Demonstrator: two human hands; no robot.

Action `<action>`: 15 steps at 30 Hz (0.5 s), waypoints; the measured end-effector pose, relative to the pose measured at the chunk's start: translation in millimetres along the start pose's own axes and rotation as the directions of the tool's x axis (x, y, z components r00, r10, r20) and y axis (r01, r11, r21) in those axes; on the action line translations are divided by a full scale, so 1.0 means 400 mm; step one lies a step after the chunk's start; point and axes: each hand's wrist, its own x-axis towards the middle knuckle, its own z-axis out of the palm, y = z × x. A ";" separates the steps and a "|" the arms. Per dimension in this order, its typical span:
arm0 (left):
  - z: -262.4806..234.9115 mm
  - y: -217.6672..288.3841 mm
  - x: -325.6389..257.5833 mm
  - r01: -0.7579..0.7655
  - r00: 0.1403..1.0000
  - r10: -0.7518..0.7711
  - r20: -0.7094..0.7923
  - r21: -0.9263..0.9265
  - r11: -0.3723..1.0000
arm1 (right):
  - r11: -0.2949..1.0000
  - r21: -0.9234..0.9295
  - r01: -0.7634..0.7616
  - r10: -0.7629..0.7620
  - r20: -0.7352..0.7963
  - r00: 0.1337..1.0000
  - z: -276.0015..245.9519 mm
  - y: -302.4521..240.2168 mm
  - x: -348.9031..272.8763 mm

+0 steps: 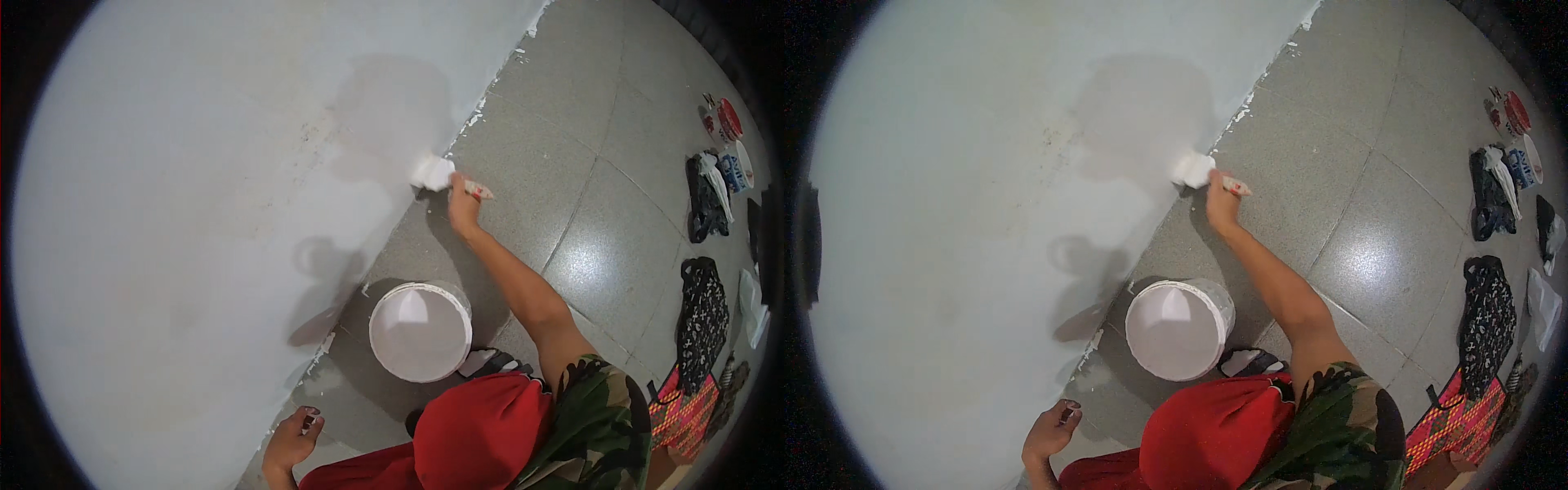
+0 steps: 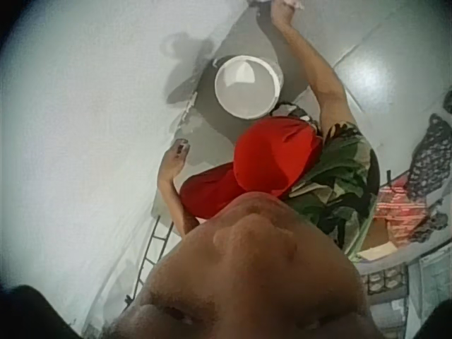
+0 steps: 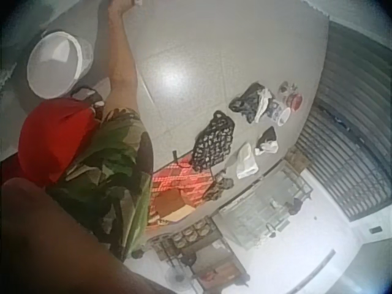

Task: Painting a wall using a paintbrush and white paint from a bucket.

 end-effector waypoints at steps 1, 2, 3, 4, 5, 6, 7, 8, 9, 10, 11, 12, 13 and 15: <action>-0.002 0.000 0.001 0.008 1.000 -0.008 0.004 0.003 1.000 | 1.000 0.003 -0.002 0.002 0.000 1.000 -0.017 0.025 0.005; -0.002 0.003 0.002 0.014 1.000 -0.014 0.012 0.005 1.000 | 0.999 -0.049 0.020 -0.019 0.010 1.000 -0.039 0.037 0.011; -0.001 0.001 0.004 0.013 1.000 -0.013 0.014 0.007 1.000 | 0.994 -0.101 0.043 -0.041 0.021 0.999 -0.051 0.048 0.018; 0.001 -0.003 0.007 0.023 1.000 -0.023 0.010 0.014 1.000 | 0.994 -0.102 0.043 -0.042 0.019 0.999 -0.050 0.060 0.026; 0.002 -0.005 0.009 0.040 0.999 -0.040 0.004 0.020 0.999 | 0.996 -0.083 0.031 -0.029 0.020 0.999 -0.029 0.053 0.018; 0.004 0.000 0.012 0.038 0.999 -0.038 0.006 0.020 0.999 | 0.998 -0.067 0.022 -0.021 0.018 1.000 -0.017 0.045 0.017; 0.006 0.005 0.015 0.027 1.000 -0.027 0.003 0.023 0.999 | 0.997 -0.069 0.024 -0.023 0.015 1.000 -0.004 0.033 0.026; 0.009 0.013 0.020 0.011 1.000 -0.011 0.003 0.026 1.000 | 0.999 -0.010 0.043 -0.043 0.012 0.999 0.005 0.018 0.052; 0.009 0.013 0.021 0.015 1.000 -0.015 0.005 0.026 1.000 | 0.997 0.054 0.053 -0.054 0.015 0.998 0.024 -0.006 0.055; 0.010 0.014 0.023 0.007 1.000 -0.007 0.006 0.022 1.000 | 0.997 0.052 0.049 -0.050 0.017 0.999 0.027 -0.031 0.061; 0.004 0.004 0.015 0.016 1.000 -0.016 0.000 0.017 1.000 | 0.967 0.250 -0.050 0.037 0.054 0.998 0.047 -0.097 0.037; 0.002 0.002 0.011 0.024 1.000 -0.024 -0.001 0.015 1.000 | 0.892 0.430 -0.140 0.109 0.096 0.989 0.048 -0.154 0.025; 0.001 0.005 0.012 0.025 1.000 -0.025 -0.004 0.013 1.000 | 0.894 0.426 -0.139 0.109 0.095 0.990 0.034 -0.182 0.027; 0.000 0.002 0.015 0.027 1.000 -0.027 -0.006 0.010 1.000 | 0.796 0.591 -0.129 -0.006 0.220 0.975 0.013 -0.203 0.034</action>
